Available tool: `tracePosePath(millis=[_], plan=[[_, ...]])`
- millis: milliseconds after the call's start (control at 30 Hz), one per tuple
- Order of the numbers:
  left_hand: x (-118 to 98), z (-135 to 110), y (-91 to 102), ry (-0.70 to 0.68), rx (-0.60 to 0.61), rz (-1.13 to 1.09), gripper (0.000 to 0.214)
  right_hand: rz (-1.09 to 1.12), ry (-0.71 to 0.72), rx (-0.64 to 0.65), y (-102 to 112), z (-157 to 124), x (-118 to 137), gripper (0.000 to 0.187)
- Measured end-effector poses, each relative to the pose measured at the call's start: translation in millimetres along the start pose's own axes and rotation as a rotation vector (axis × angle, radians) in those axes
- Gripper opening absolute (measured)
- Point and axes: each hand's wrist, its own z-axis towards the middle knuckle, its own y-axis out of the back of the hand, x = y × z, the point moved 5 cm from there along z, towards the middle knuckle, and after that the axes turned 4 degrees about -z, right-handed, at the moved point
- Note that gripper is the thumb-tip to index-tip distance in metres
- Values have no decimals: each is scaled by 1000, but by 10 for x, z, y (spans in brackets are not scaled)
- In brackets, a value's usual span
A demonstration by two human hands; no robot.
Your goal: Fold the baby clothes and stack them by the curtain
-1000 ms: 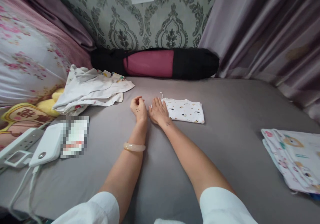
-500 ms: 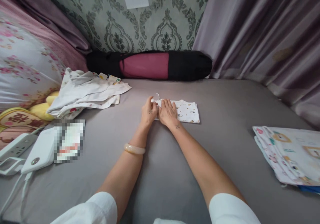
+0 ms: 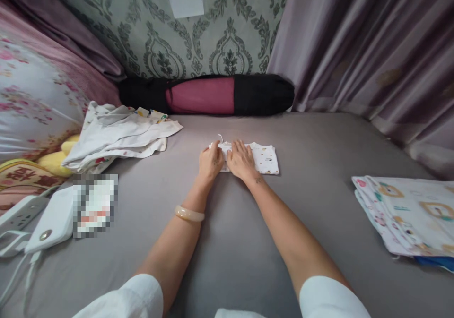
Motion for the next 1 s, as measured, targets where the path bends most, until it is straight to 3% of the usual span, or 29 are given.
tracePosePath(millis=[100, 233, 367, 567, 767, 1000], plan=[[-78, -8, -46, -88, 23, 44, 36, -51, -50, -74, 19, -54, -183, 59], [-133, -58, -198, -176, 129, 97, 37, -67, -64, -64, -77, -112, -313, 60], [-105, -91, -297, -138, 205, 179, 44, -58, -72, -60, -112, -127, -309, 61], [-54, -67, -335, -86, 193, 235, 50, -48, -74, -39, -85, -109, -361, 60], [-61, 28, -261, -92, 186, 238, 37, -115, -175, -35, -8, -96, -722, 57], [28, 410, -134, -12, 411, 260, 34, -154, -121, 12, 170, -48, -1016, 41]])
